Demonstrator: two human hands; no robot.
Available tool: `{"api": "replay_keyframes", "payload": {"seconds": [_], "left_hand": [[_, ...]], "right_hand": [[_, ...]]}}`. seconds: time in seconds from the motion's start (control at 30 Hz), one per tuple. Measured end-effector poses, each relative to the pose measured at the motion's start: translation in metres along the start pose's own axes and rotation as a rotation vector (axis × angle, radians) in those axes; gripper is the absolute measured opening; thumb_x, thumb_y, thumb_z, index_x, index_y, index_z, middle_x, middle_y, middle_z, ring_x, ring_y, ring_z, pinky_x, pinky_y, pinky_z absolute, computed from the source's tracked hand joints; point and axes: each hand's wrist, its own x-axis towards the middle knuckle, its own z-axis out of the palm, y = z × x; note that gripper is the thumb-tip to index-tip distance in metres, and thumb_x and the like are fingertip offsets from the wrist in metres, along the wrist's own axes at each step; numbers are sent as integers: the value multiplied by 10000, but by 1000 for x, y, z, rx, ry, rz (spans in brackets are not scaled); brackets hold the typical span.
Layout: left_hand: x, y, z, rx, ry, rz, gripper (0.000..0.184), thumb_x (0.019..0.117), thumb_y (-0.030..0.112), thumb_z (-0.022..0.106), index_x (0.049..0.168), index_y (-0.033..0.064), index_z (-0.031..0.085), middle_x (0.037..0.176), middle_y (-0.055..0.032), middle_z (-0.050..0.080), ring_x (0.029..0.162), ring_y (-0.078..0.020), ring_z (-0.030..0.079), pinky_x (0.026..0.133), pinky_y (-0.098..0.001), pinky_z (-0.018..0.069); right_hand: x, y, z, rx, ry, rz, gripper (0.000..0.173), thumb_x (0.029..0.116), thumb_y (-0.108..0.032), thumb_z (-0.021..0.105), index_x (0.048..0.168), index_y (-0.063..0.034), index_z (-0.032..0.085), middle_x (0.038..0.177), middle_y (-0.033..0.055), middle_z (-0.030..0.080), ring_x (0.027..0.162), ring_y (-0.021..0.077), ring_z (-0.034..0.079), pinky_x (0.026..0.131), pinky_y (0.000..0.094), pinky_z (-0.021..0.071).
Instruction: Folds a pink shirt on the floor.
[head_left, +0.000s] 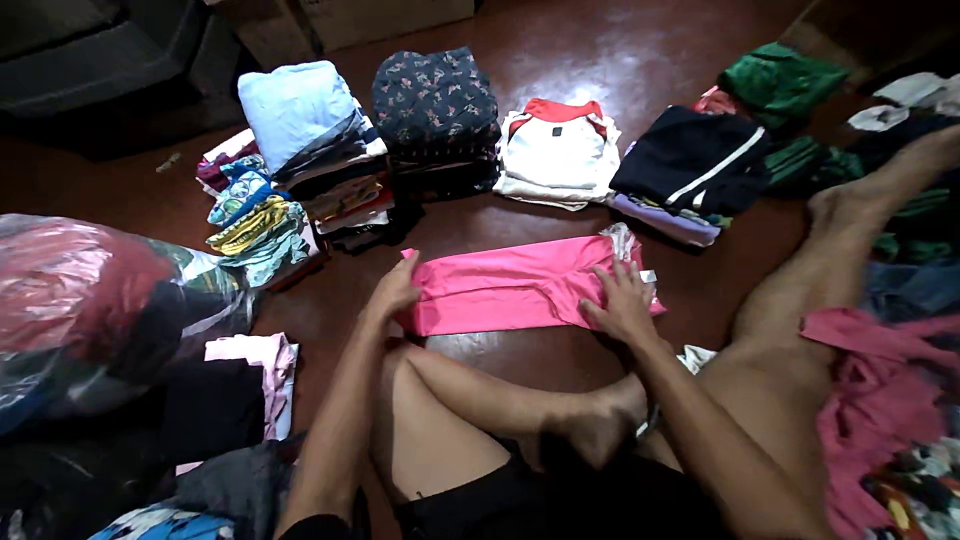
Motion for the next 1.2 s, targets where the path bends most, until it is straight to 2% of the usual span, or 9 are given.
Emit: {"api": "replay_keyframes", "payload": {"seconds": [0.17, 0.23, 0.43, 0.6, 0.7, 0.9, 1.0, 1.13, 1.2], "left_hand": [[25, 106, 65, 136, 5, -38, 887, 869, 101, 706, 1634, 168, 262, 1538, -219, 444, 1146, -424, 652, 890, -634, 562], [41, 124, 100, 190, -35, -61, 931, 871, 99, 694, 1652, 156, 191, 1619, -224, 332, 1094, -421, 675, 857, -599, 580], [56, 149, 145, 245, -54, -73, 913, 896, 116, 648, 1661, 169, 154, 1711, -152, 151, 991, -371, 712, 809, -553, 592], [51, 177, 142, 229, 11, -54, 998, 850, 100, 735, 1655, 126, 145, 1698, -173, 179, 915, -362, 726, 766, -542, 605], [58, 181, 155, 228, -31, -27, 993, 857, 99, 728, 1655, 114, 137, 1692, -190, 187, 973, -385, 715, 790, -562, 598], [57, 172, 161, 177, -137, 19, 933, 928, 325, 662, 1668, 296, 93, 1719, -171, 85, 1022, -381, 709, 834, -576, 590], [49, 160, 147, 70, 22, 24, 786, 995, 565, 534, 1655, 294, 205, 1706, -129, 199, 1129, -378, 679, 861, -608, 573], [40, 112, 118, 19, 314, -100, 517, 1010, 377, 576, 1474, 153, 538, 1512, -191, 487, 1259, -413, 581, 980, -622, 517], [37, 82, 109, 39, 313, -251, 531, 970, 315, 624, 1461, 130, 549, 1505, -227, 467, 1284, -441, 538, 1014, -614, 488]], "right_hand": [[2, 6, -4, 68, 27, 21, 734, 866, -531, 713, 1492, -193, 535, 1667, 191, 281, 1538, 498, 161, 1153, 783, 162], [2, 10, -8, 94, 22, 46, 718, 872, -527, 714, 1485, -196, 542, 1669, 184, 279, 1543, 482, 163, 1170, 757, 178], [2, 25, -27, 178, 9, 153, 681, 876, -483, 742, 1460, -177, 570, 1668, 182, 279, 1548, 458, 169, 1185, 712, 219], [7, 25, -27, 231, 15, 157, 676, 868, -449, 770, 1456, -184, 570, 1665, 181, 285, 1539, 472, 178, 1169, 721, 244], [6, 22, -24, 246, 13, 147, 668, 863, -446, 775, 1446, -187, 577, 1656, 188, 300, 1535, 475, 191, 1167, 718, 263], [5, 26, -25, 235, -16, 157, 668, 865, -488, 757, 1444, -203, 586, 1653, 176, 315, 1538, 466, 190, 1184, 695, 255], [7, 25, -20, 242, -3, 143, 659, 863, -470, 767, 1426, -173, 598, 1638, 186, 338, 1537, 463, 198, 1187, 705, 238], [4, 17, -13, 223, 31, 69, 603, 879, -450, 743, 1394, -160, 624, 1597, 158, 415, 1523, 432, 259, 1177, 684, 284], [0, 9, -4, 200, 2, 10, 576, 889, -462, 720, 1375, -164, 638, 1561, 147, 463, 1502, 426, 301, 1147, 684, 320]]}}
